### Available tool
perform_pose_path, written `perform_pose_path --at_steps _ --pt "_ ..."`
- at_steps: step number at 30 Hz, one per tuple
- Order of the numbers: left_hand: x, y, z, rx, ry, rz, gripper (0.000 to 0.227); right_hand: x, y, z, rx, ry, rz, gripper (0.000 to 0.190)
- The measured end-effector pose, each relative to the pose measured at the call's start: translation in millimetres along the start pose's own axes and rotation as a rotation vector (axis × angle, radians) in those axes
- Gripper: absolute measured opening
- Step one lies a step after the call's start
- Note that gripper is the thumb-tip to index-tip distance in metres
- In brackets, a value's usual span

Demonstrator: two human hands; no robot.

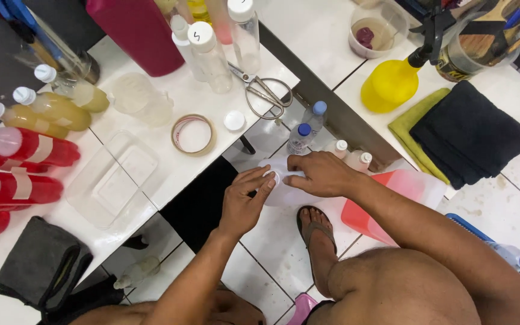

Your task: The person pours a pink liquid from a large white jug into a measuring cup, then sprays the contents into the jug using a yellow spray bottle. They repeat this process several times, adding more pink liquid and spraying it back into the jug. Finally, they cap the jug and place it on the counter.

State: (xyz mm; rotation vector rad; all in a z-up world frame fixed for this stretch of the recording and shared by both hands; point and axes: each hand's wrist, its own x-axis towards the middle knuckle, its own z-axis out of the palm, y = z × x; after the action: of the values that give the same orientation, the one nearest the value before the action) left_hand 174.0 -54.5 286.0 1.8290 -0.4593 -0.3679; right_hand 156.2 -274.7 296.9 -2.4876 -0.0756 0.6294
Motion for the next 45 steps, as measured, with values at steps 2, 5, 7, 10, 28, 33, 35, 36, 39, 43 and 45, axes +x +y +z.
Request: perform_pose_path --at_steps 2,5,7,10,28,33,35,36,39,43,45 --pt "-5.4 -7.4 10.9 -0.088 0.038 -0.081 0.031 -6.0 -24.4 -14.7 0.03 -0.032 0.093 0.054" --pt "-6.0 -0.2 17.4 -0.278 0.123 -0.206 0.046 2.7 -33.8 -20.3 0.059 -0.099 0.194 0.066" --pt "-6.6 -0.2 24.8 -0.389 0.157 -0.264 0.059 8.8 -25.2 -14.7 0.065 -0.145 0.218 0.07" --pt "-1.4 -21.7 37.8 -0.457 0.245 -0.336 0.039 18.6 -10.7 -7.2 0.105 -0.165 0.251 0.071" --pt "-7.1 8.3 -4.8 -0.016 -0.167 -0.207 0.131 42.5 -122.7 -83.2 -0.23 0.21 -0.183 0.06" --pt "-10.1 -24.4 11.1 0.105 -0.161 -0.188 0.103 91.7 -105.7 -48.5 -0.522 0.136 -0.181 0.049" --pt "-9.7 -24.7 7.0 0.118 -0.171 -0.172 0.104 85.3 -107.9 -55.0 -0.502 0.153 -0.184 0.047" --pt "-11.5 -25.9 4.9 0.136 -0.178 -0.162 0.105 82.4 -109.5 -56.0 -0.477 0.167 -0.192 0.045" --pt "-10.0 -35.4 -1.3 0.086 -0.205 -0.182 0.114 43.7 -127.3 -78.6 -0.358 0.028 -0.145 0.047" --pt "-10.3 -43.1 1.4 0.062 -0.209 -0.195 0.116 4.7 -128.2 -62.7 -0.393 -0.194 -0.07 0.042" --pt "-9.2 -43.7 2.5 0.033 -0.227 -0.186 0.118 -3.1 -118.6 -46.1 -0.387 -0.296 -0.097 0.041"
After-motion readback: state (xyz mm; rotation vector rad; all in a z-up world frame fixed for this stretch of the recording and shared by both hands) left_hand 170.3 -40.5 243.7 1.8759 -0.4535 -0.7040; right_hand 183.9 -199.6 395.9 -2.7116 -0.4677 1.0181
